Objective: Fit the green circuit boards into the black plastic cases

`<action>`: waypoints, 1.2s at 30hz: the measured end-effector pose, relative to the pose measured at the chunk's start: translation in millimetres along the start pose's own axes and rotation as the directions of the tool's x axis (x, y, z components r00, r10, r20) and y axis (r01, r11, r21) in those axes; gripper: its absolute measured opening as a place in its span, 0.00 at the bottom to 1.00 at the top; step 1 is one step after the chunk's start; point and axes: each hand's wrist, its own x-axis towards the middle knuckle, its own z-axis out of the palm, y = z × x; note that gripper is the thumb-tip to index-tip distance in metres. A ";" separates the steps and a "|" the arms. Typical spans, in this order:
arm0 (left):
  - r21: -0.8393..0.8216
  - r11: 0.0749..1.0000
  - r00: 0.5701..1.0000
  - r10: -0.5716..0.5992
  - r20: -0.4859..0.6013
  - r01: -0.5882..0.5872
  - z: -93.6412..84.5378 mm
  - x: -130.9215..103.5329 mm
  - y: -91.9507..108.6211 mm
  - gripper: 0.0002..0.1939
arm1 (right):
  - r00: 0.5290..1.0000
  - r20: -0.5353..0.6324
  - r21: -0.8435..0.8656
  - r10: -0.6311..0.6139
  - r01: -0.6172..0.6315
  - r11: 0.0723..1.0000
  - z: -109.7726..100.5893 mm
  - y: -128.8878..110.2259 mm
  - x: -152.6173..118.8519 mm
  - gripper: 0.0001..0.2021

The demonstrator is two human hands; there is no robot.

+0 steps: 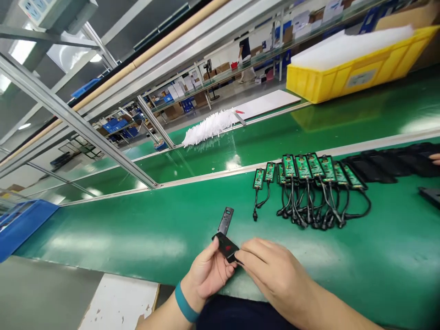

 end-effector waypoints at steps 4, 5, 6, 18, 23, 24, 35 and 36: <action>0.088 0.976 0.976 0.206 -0.073 -0.200 -3.3 -10.4 1.0 0.06 | 0.994 -0.062 0.024 0.087 -0.086 0.996 8.2 -10.4 -6.9 0.06; 0.108 0.967 0.968 0.240 -0.068 -0.232 -2.4 -13.3 1.2 0.06 | 0.991 -0.087 0.035 0.102 -0.099 0.994 10.8 -13.3 -8.7 0.05; 0.123 0.959 0.963 0.264 -0.058 -0.256 -0.9 -16.2 1.3 0.08 | 0.987 -0.112 0.045 0.114 -0.110 0.993 13.4 -16.2 -10.4 0.05; 0.166 0.938 0.953 0.296 0.066 -0.303 13.1 -27.9 -3.3 0.09 | 0.938 -0.285 0.083 0.198 -0.182 0.980 28.3 -36.0 -14.6 0.09; 0.164 0.941 0.955 0.284 0.092 -0.295 12.7 -26.4 -7.9 0.09 | 0.930 -0.301 0.126 0.212 -0.181 0.975 36.1 -37.4 -18.2 0.08; 0.165 0.941 0.954 0.285 0.090 -0.297 12.3 -26.7 -8.8 0.10 | 0.929 -0.304 0.134 0.209 -0.175 0.975 37.7 -37.6 -19.1 0.08; 0.392 0.863 0.943 0.329 0.044 -0.319 15.1 -28.4 -9.0 0.11 | 0.936 -0.188 0.308 0.296 -0.230 0.923 35.8 -28.2 -33.0 0.11; 0.435 0.849 0.948 0.318 0.033 -0.300 14.2 -26.0 -11.3 0.10 | 0.933 -0.132 0.305 0.334 -0.283 0.910 32.9 -26.8 -37.3 0.10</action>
